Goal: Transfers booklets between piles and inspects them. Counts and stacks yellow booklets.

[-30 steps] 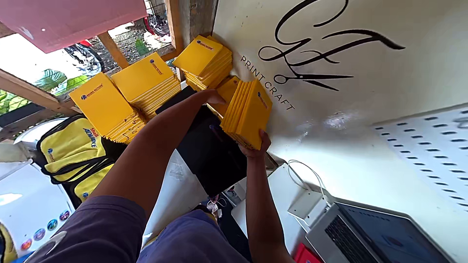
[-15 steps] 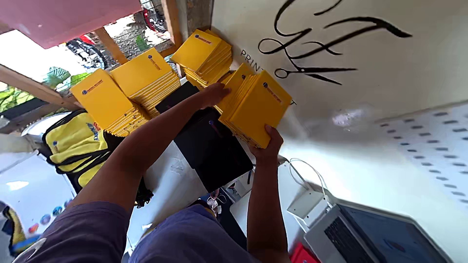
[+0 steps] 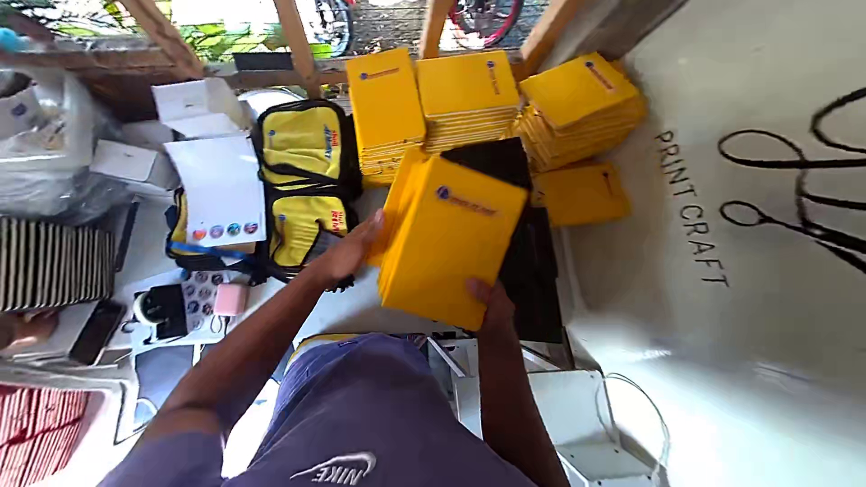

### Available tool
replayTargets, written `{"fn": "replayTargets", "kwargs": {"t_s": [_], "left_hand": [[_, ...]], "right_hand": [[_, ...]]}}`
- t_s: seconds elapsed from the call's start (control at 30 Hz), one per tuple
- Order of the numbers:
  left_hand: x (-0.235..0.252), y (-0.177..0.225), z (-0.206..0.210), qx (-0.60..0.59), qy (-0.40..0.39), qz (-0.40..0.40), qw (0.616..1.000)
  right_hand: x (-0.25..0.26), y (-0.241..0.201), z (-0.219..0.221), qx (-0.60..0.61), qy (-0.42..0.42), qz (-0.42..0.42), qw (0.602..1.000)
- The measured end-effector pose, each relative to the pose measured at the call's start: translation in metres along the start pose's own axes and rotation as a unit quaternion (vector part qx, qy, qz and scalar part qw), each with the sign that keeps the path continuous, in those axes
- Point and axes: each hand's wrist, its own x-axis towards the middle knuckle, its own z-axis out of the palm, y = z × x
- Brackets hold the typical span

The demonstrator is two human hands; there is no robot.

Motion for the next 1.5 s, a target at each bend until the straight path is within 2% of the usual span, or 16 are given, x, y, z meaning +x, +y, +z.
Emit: {"fn": "replayTargets", "kwargs": {"t_s": [0.1,0.2,0.27,0.37,0.47,0.53,0.63,0.7,0.77,0.87,1.0,1.1,1.23,1.3,1.4,1.5], "left_hand": [[-0.053,-0.069,-0.034,-0.120,0.065,-0.059,0.989],[-0.092,-0.115,-0.058,-0.152,0.155,-0.102,0.971],[-0.109,-0.129,-0.081,-0.155,0.177,-0.082,0.968],[-0.120,-0.133,-0.128,-0.104,0.169,-0.018,0.980],[-0.115,-0.119,-0.177,0.000,0.135,0.065,0.989],[-0.110,-0.114,-0.204,0.085,0.123,0.109,0.983],[-0.103,-0.121,-0.232,0.197,0.122,0.131,0.964],[-0.097,-0.129,-0.243,0.251,0.116,0.138,0.951],[-0.093,-0.134,-0.242,0.274,0.105,0.109,0.950],[-0.086,-0.132,-0.239,0.237,0.075,0.088,0.965],[-0.077,-0.141,-0.243,0.240,0.033,0.084,0.967],[-0.070,-0.150,-0.243,0.230,0.037,0.066,0.970],[-0.059,-0.146,-0.244,0.306,0.046,-0.014,0.951],[-0.056,-0.132,-0.237,0.336,0.033,-0.008,0.941],[-0.060,-0.109,-0.196,0.200,0.022,0.034,0.979],[-0.070,-0.117,-0.127,-0.031,0.055,-0.012,0.998]], "right_hand": [[0.010,0.070,0.033,-0.069,-0.097,0.082,0.990],[0.024,0.121,0.071,-0.102,-0.173,0.131,0.971],[0.042,0.138,0.095,-0.116,-0.206,0.161,0.958],[0.074,0.150,0.130,-0.149,-0.231,0.169,0.946],[0.103,0.150,0.165,-0.252,-0.250,0.112,0.928],[0.119,0.159,0.178,-0.317,-0.265,0.014,0.911],[0.141,0.181,0.188,-0.384,-0.276,-0.133,0.871],[0.150,0.199,0.187,-0.413,-0.264,-0.150,0.858],[0.156,0.212,0.183,-0.401,-0.261,-0.146,0.866],[0.159,0.209,0.181,-0.374,-0.272,-0.120,0.878],[0.165,0.206,0.168,-0.412,-0.308,-0.097,0.852],[0.176,0.215,0.165,-0.415,-0.300,-0.082,0.855],[0.182,0.212,0.180,-0.324,-0.241,-0.052,0.913],[0.178,0.199,0.180,-0.267,-0.227,-0.051,0.935],[0.146,0.159,0.165,-0.196,-0.199,-0.037,0.959],[0.091,0.129,0.134,-0.170,-0.112,0.010,0.979]]}}
